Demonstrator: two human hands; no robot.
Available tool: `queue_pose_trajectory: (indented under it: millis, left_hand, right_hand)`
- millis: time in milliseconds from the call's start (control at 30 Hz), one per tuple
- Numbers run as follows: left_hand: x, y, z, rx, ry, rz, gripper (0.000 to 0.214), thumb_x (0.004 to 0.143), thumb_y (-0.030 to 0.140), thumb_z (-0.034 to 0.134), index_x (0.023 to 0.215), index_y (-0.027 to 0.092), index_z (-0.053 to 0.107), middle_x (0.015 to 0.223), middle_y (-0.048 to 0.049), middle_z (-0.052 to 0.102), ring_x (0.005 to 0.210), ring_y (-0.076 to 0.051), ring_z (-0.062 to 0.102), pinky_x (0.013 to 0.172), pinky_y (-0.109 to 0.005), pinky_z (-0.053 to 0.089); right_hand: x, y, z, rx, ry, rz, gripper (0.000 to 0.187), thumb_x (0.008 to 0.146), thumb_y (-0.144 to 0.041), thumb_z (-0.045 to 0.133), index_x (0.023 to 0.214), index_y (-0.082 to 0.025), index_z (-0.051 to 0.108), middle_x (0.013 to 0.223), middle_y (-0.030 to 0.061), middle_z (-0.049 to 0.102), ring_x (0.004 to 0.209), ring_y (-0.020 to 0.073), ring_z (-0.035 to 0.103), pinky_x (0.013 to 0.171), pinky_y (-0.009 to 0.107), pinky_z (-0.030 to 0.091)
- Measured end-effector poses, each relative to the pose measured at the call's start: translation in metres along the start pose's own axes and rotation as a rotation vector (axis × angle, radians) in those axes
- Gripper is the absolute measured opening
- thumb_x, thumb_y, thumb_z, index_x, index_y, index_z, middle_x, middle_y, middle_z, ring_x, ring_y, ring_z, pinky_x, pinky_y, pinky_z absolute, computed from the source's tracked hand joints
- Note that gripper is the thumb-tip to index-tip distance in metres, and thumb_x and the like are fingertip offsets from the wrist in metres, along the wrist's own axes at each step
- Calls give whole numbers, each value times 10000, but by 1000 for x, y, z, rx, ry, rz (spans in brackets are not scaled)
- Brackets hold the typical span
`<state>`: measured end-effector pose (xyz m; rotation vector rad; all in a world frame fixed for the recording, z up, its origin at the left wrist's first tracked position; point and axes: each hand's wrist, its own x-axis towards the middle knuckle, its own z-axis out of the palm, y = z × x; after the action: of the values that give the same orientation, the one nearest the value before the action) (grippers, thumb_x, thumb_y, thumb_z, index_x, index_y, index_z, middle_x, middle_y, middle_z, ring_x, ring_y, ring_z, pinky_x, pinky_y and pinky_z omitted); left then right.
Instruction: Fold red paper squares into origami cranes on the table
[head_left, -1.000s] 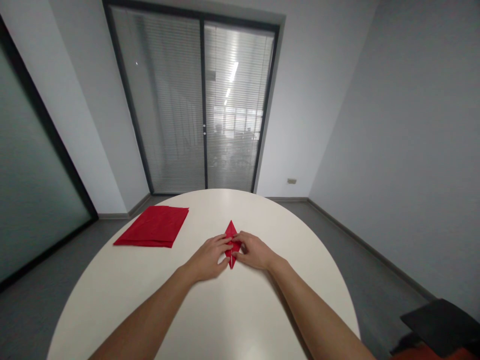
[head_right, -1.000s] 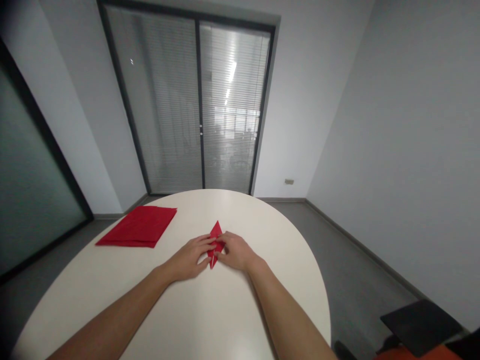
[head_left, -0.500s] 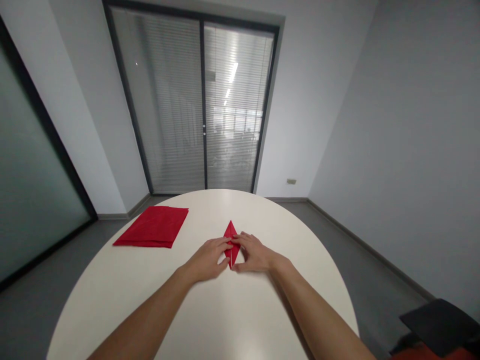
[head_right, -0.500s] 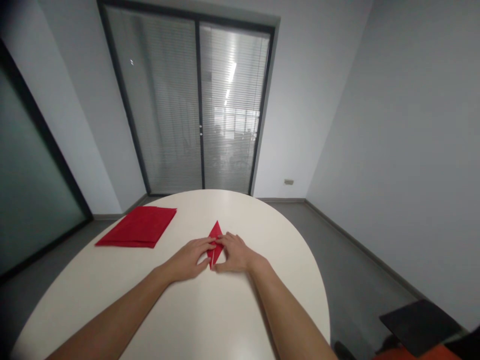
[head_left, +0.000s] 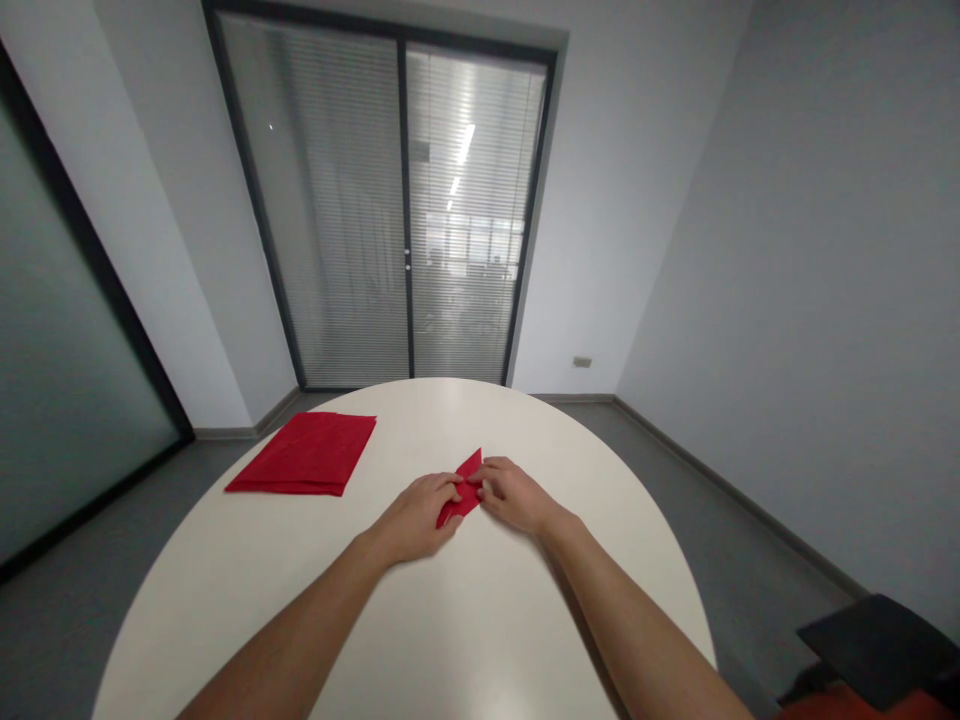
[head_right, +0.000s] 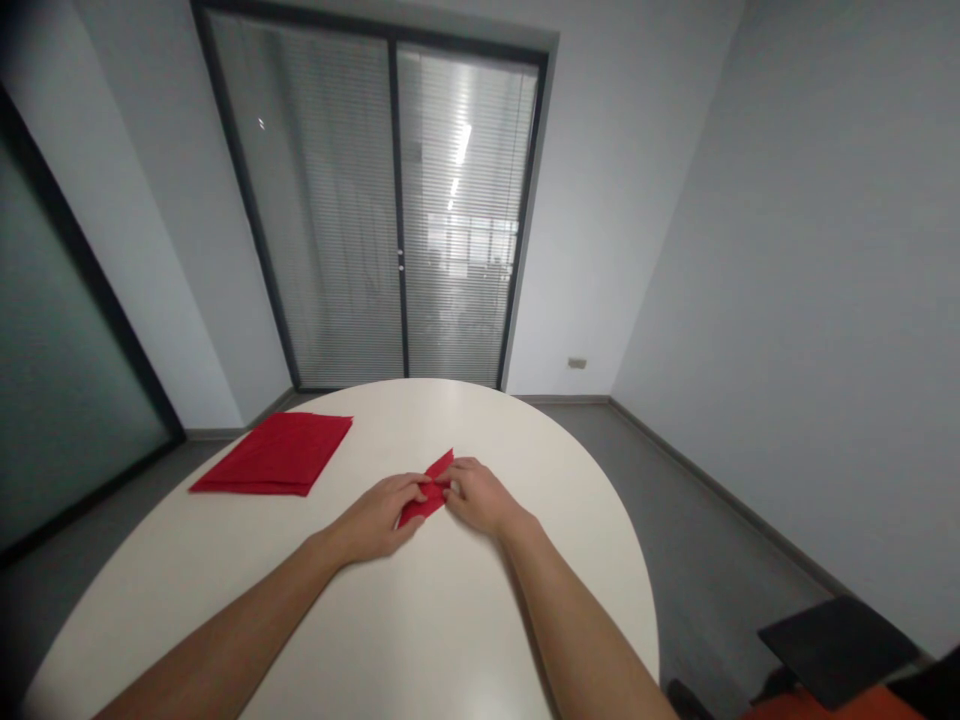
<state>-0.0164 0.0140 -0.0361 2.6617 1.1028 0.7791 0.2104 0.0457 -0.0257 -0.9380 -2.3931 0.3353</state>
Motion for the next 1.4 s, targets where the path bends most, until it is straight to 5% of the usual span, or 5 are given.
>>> queue_pose_trajectory:
  millis: [267,1067,1400]
  left_hand:
    - [1,-6,3,43,12,9,260,859,151,559,1080,243,662,1171,-54,679,1100,-240,592,1012,-420,448]
    - [1,-16,4,38,8,-83,382,913,74,454,1186,216,680,1091,-69,709,1010,-220,622,927,-354,486]
    - [0,-19,7,12,31,-77,267,911,154,567,1136,228,690,1108,-53,717,1035,-214,621,929,-335,480]
  right_hand:
    - [0,2,0,-44,-44,-74,315,859,-174,600,1128,-261,739,1150,63,723,1150,237,603,1105,450,370]
    - [-4,2,-4,-28,-64,32,292,831,-163,589,1071,-251,730,1119,25,740,1076,218,650,963,350,478]
    - [-4,4,-5,-37,-75,-39,139,876,-258,642,939,-245,765,1123,50,730,1102,223,634,926,327,488]
